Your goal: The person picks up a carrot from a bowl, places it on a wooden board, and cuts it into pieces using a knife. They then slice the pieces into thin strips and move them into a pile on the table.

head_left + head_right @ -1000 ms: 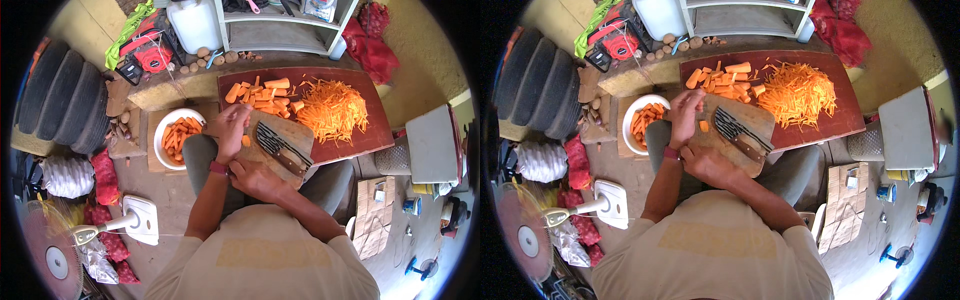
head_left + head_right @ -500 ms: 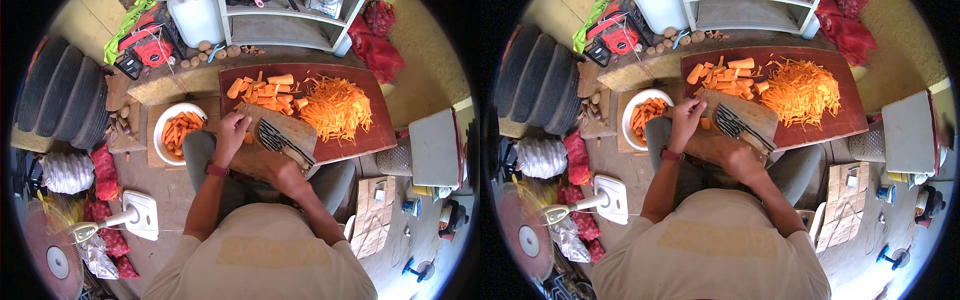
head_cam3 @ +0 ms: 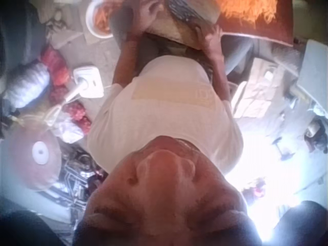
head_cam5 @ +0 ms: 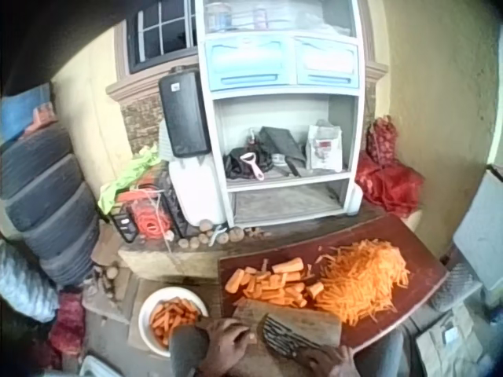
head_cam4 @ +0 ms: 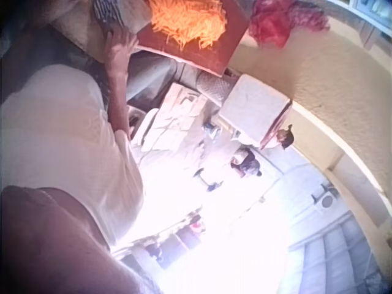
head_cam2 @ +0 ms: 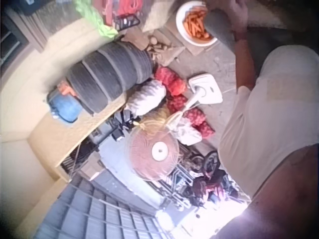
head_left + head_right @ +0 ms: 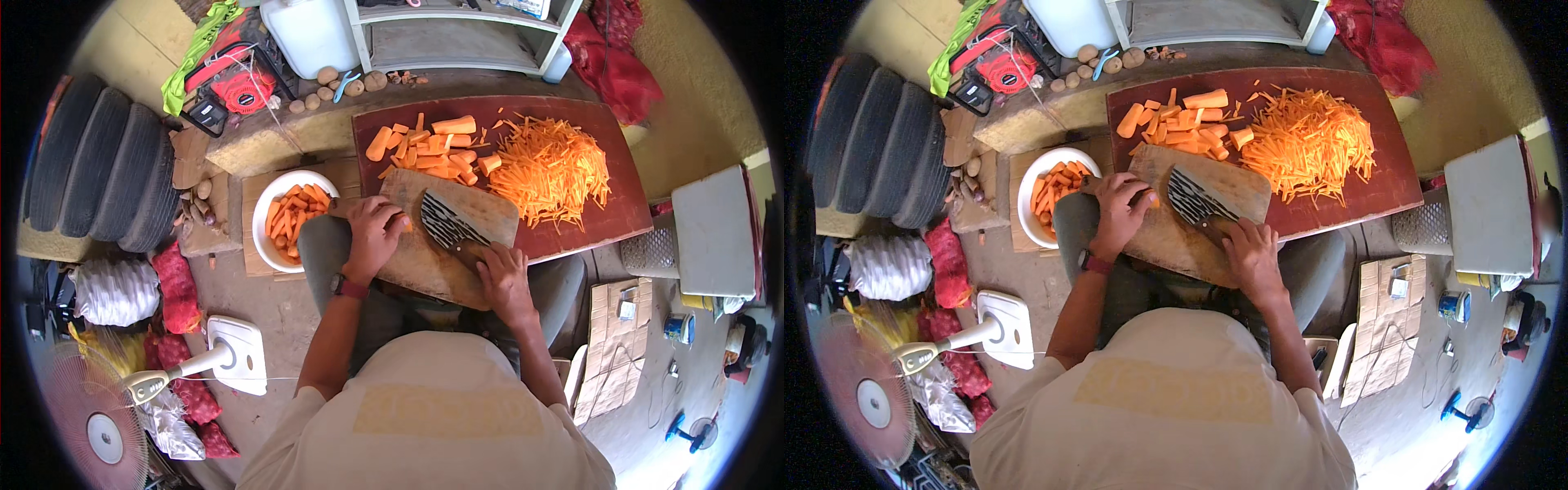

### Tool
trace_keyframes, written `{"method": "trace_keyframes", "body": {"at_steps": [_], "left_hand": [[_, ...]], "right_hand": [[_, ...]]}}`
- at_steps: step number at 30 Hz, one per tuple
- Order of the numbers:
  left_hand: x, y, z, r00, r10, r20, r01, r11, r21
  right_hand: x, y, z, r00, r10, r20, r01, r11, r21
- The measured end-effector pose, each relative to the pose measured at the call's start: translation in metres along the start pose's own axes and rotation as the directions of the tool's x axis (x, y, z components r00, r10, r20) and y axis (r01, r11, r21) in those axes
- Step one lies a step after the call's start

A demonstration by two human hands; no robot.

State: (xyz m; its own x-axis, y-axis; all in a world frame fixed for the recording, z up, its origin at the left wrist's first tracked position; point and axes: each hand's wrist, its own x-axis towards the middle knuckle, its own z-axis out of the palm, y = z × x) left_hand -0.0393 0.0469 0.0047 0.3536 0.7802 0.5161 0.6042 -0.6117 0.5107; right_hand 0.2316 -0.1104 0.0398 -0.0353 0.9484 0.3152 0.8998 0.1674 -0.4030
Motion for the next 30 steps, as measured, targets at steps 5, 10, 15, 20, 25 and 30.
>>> {"method": "trace_keyframes", "body": {"at_steps": [5, 10, 15, 20, 25, 30], "left_hand": [[-0.001, -0.005, 0.005, 0.994, -0.046, -0.098, 0.042, 0.998, -0.051], [0.01, -0.003, -0.002, 0.834, -0.531, -0.15, 0.311, 0.677, -0.667], [0.039, 0.01, -0.014, 0.692, -0.709, -0.138, 0.23, 0.398, -0.888], [0.036, 0.013, -0.006, 0.741, -0.651, -0.165, 0.181, 0.43, -0.884], [0.017, -0.002, -0.002, 0.719, -0.68, -0.142, 0.268, 0.46, -0.846], [0.018, -0.008, 0.002, 0.756, -0.635, -0.157, 0.273, 0.524, -0.807]], "right_hand": [[0.008, -0.006, 0.001, 0.998, -0.044, 0.042, 0.047, 0.997, -0.058], [0.026, -0.039, -0.018, 0.978, -0.209, 0.002, 0.207, 0.966, 0.154], [0.055, -0.117, -0.004, 0.868, -0.496, 0.016, 0.422, 0.757, 0.499], [0.073, -0.149, 0.019, 0.806, -0.576, 0.135, 0.473, 0.764, 0.439], [0.067, -0.136, 0.046, 0.765, -0.632, 0.12, 0.567, 0.751, 0.339], [0.071, -0.13, 0.055, 0.726, -0.683, 0.08, 0.594, 0.682, 0.426]]}}
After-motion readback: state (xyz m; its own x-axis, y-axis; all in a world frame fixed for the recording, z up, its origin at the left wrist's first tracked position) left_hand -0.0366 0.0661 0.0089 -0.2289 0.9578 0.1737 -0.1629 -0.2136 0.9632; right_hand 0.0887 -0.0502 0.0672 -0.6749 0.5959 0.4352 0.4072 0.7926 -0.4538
